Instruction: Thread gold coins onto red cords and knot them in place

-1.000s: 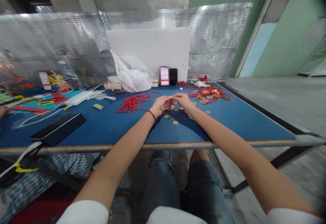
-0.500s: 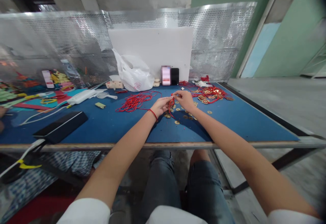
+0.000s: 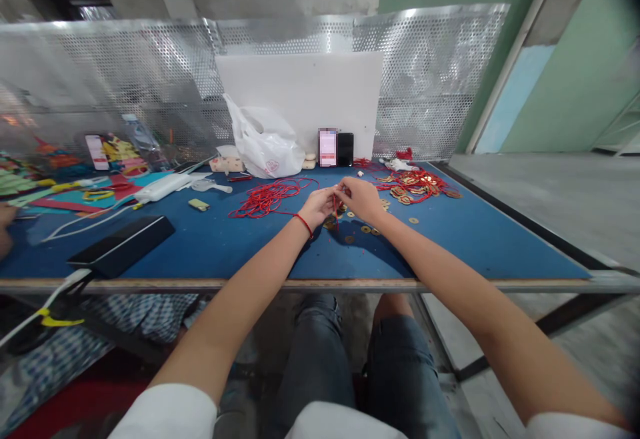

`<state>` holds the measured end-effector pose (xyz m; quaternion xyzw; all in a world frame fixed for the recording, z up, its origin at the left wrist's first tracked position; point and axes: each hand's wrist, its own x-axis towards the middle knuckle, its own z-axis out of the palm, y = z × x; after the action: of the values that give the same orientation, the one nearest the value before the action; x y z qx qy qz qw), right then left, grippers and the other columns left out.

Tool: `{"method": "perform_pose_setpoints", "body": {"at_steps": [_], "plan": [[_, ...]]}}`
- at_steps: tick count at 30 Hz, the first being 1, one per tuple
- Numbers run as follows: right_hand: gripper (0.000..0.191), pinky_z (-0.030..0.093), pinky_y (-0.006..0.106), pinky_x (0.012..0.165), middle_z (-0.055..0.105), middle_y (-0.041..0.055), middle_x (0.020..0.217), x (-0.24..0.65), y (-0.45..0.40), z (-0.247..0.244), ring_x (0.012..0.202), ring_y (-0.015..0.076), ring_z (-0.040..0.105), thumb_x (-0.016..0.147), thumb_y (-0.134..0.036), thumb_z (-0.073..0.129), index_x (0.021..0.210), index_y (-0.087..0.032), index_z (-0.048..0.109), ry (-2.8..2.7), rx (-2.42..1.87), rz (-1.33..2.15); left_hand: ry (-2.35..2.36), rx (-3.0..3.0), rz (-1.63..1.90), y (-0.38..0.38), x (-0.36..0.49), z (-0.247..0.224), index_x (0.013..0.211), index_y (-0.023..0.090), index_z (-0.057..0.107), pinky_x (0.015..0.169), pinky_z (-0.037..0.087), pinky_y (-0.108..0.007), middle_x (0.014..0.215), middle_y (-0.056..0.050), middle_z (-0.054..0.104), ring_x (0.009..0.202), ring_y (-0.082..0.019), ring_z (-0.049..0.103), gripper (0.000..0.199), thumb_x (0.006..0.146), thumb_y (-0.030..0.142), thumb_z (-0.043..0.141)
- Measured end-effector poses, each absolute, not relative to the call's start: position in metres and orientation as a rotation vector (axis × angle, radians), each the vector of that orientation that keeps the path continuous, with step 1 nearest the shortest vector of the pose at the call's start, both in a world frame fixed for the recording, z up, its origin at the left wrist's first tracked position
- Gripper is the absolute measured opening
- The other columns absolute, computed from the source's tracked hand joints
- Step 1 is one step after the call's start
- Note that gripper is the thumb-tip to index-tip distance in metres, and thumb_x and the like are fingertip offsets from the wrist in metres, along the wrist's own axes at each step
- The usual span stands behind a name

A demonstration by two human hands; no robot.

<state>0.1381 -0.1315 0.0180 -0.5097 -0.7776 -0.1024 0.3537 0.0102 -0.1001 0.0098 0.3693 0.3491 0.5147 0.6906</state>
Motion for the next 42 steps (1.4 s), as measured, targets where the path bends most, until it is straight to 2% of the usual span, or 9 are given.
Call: {"method": "perform_pose_setpoints", "body": {"at_steps": [5,10,16,19,22,25,32,36,42], "plan": [[0.014,0.031,0.026,0.063,0.061,0.005,0.088,0.139,-0.134,0.018,0.077,0.0169,0.053,0.085,-0.028,0.051,0.083,-0.019,0.06,-2.076,-1.294,-0.299,0.784,0.854,1.17,-0.099,0.01,0.008,0.067,0.011,0.061,0.058,0.046,-0.021,0.059,-0.001,0.063,0.052,-0.008,0.056,0.009,0.07,0.009,0.069],[0.017,0.036,0.027,0.075,0.059,0.0062,0.088,0.138,-0.132,0.017,0.085,0.0177,0.05,0.086,-0.03,0.048,0.081,-0.017,0.057,-1.967,-1.217,-0.18,0.772,0.821,1.215,-0.102,0.01,0.013,0.066,0.01,0.06,0.056,0.045,-0.019,0.058,-0.001,0.062,0.051,-0.007,0.056,0.011,0.072,0.003,0.066],[0.019,0.038,0.027,0.072,0.063,0.0053,0.084,0.14,-0.115,0.01,0.078,0.0159,0.053,0.086,-0.025,0.042,0.085,-0.016,0.059,-1.844,-1.288,0.248,0.764,0.815,1.211,-0.101,0.009,0.014,0.069,0.009,0.061,0.055,0.045,-0.018,0.059,-0.002,0.062,0.051,-0.007,0.057,0.01,0.076,0.001,0.061],[0.023,0.039,0.025,0.071,0.062,0.0032,0.078,0.14,-0.107,0.007,0.074,0.0142,0.053,0.084,-0.023,0.04,0.076,-0.015,0.059,-1.817,-1.134,0.506,0.792,0.838,1.195,-0.099,0.008,0.013,0.071,0.009,0.062,0.055,0.045,-0.018,0.06,-0.002,0.063,0.052,-0.007,0.057,0.009,0.077,0.003,0.061],[0.021,0.04,0.023,0.063,0.058,0.0003,0.065,0.139,-0.103,0.005,0.063,0.0122,0.05,0.08,-0.028,0.046,0.068,-0.015,0.057,-1.709,-1.01,0.779,0.839,0.869,1.19,-0.099,0.008,0.012,0.071,0.01,0.063,0.058,0.047,-0.02,0.057,-0.001,0.061,0.052,-0.008,0.057,0.007,0.075,0.004,0.063],[0.017,0.042,0.023,0.062,0.057,-0.0004,0.063,0.14,-0.103,0.002,0.06,0.011,0.049,0.073,-0.03,0.056,0.07,-0.014,0.059,-1.585,-0.961,0.965,0.869,0.944,1.216,-0.099,0.009,0.01,0.072,0.009,0.064,0.062,0.048,-0.022,0.057,-0.002,0.062,0.052,-0.008,0.057,0.005,0.071,0.004,0.066],[0.019,0.041,0.023,0.06,0.056,-0.0006,0.06,0.146,-0.104,-0.002,0.057,0.0098,0.048,0.065,-0.032,0.064,0.066,-0.013,0.061,-1.502,-1.001,1.014,0.887,1.195,1.331,-0.1,0.012,0.007,0.068,0.009,0.066,0.06,0.046,-0.023,0.057,-0.002,0.063,0.052,-0.01,0.056,0.004,0.067,0.006,0.066],[0.015,0.04,0.022,0.058,0.056,-0.0013,0.059,0.146,-0.106,0.001,0.057,0.009,0.048,0.064,-0.027,0.064,0.067,-0.012,0.062,-1.509,-1.015,1.068,0.952,1.321,1.368,-0.099,0.012,0.006,0.066,0.01,0.067,0.06,0.045,-0.024,0.057,-0.002,0.064,0.053,-0.011,0.056,0.006,0.067,0.006,0.064],[0.008,0.037,0.02,0.053,0.047,-0.0045,0.05,0.143,-0.112,0.007,0.049,0.0066,0.041,0.066,-0.015,0.057,0.059,-0.013,0.058,-1.466,-1.082,1.137,1.079,1.669,1.388,-0.087,0.009,-0.001,0.068,0.012,0.067,0.06,0.044,-0.025,0.059,-0.003,0.064,0.057,-0.013,0.057,0.004,0.068,0.012,0.063]]}}
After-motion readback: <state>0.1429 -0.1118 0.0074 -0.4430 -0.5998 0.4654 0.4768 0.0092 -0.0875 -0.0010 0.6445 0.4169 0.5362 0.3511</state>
